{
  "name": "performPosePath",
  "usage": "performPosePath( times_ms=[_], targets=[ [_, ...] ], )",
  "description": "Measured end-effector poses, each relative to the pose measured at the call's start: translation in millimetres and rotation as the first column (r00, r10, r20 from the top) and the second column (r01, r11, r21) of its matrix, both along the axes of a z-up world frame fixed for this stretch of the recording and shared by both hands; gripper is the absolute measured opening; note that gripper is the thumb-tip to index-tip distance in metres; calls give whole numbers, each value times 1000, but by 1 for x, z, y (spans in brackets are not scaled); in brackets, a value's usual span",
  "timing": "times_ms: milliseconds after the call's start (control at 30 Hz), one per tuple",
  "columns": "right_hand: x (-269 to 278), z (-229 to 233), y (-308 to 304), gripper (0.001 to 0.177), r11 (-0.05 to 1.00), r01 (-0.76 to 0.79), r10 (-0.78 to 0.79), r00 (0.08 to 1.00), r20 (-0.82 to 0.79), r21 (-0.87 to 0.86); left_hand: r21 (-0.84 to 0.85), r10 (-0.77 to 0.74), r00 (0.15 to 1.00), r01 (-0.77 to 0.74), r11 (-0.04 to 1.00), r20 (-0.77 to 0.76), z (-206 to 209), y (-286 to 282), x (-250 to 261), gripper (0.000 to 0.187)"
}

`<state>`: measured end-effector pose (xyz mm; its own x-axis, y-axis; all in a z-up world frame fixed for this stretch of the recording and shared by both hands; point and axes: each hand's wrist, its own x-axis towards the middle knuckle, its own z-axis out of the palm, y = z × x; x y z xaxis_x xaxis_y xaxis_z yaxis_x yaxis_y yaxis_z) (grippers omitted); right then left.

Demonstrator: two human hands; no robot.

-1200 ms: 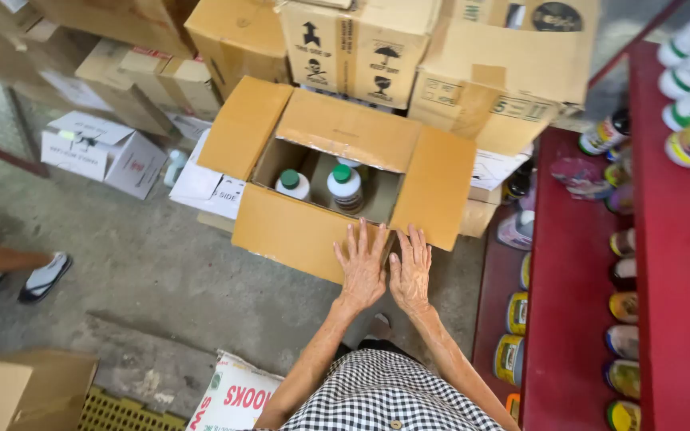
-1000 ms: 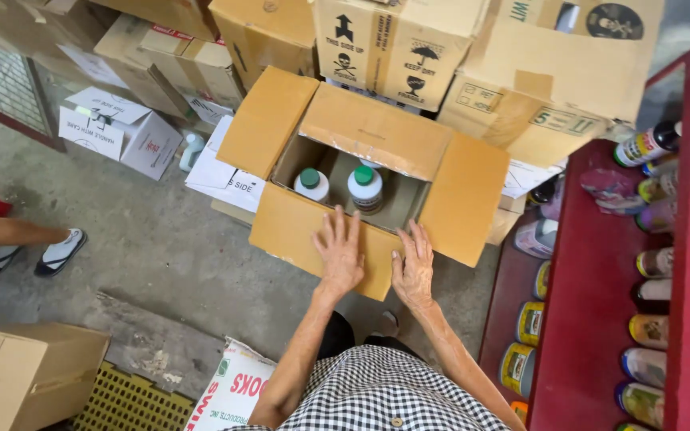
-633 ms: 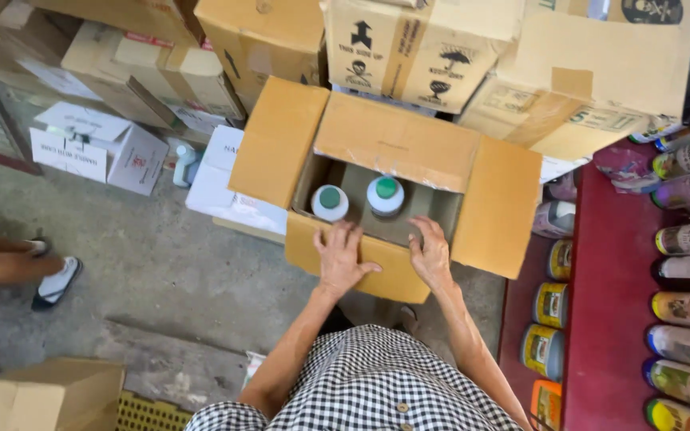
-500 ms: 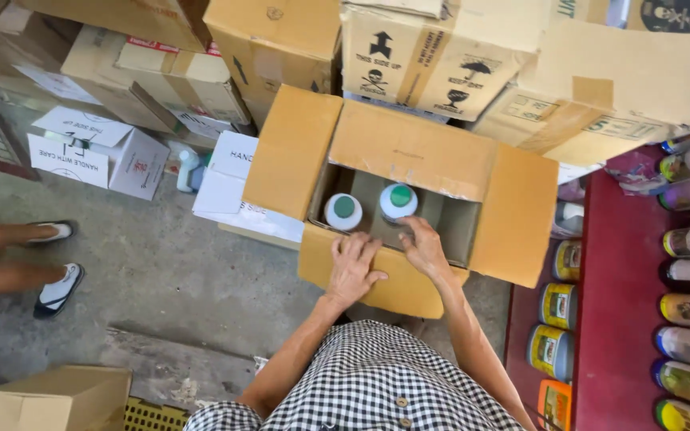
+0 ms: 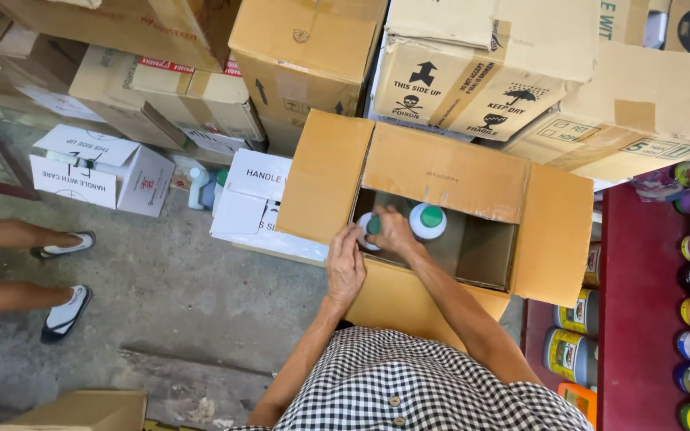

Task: Moving agricultural chemical bottles from boxes to shelves and vice versa in a storage area.

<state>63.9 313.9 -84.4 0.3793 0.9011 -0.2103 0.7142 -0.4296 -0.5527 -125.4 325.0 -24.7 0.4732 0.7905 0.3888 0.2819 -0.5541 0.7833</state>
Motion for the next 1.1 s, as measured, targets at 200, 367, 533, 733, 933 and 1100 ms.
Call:
performPosePath(
  times_ms=[200,367,533,733,933,1100],
  targets=[
    [14,57,-26,53,934,156,-166,986,3,323,-57,-27,1000,27,998,6,10,0,2,38],
    [10,186,-61,50,875,230,-257,966,7,426,-326,-42,993,76,942,108,7,8,22,45],
    [-3,272,-112,46,743,188,-306,949,77,642,-836,162,826,503,220,540,10,15,61,59],
    [-29,322,-189,48,660,306,-467,882,57,686,-330,232,444,853,-404,865,56,-57,91,71],
    [-44,326,-282,55,572,452,-685,722,96,685,-403,192,629,672,-621,753,46,-155,113,67],
    [-63,298,-368,83,461,425,-705,709,30,779,-379,118,668,549,-745,735,47,-231,118,66]
  ],
)
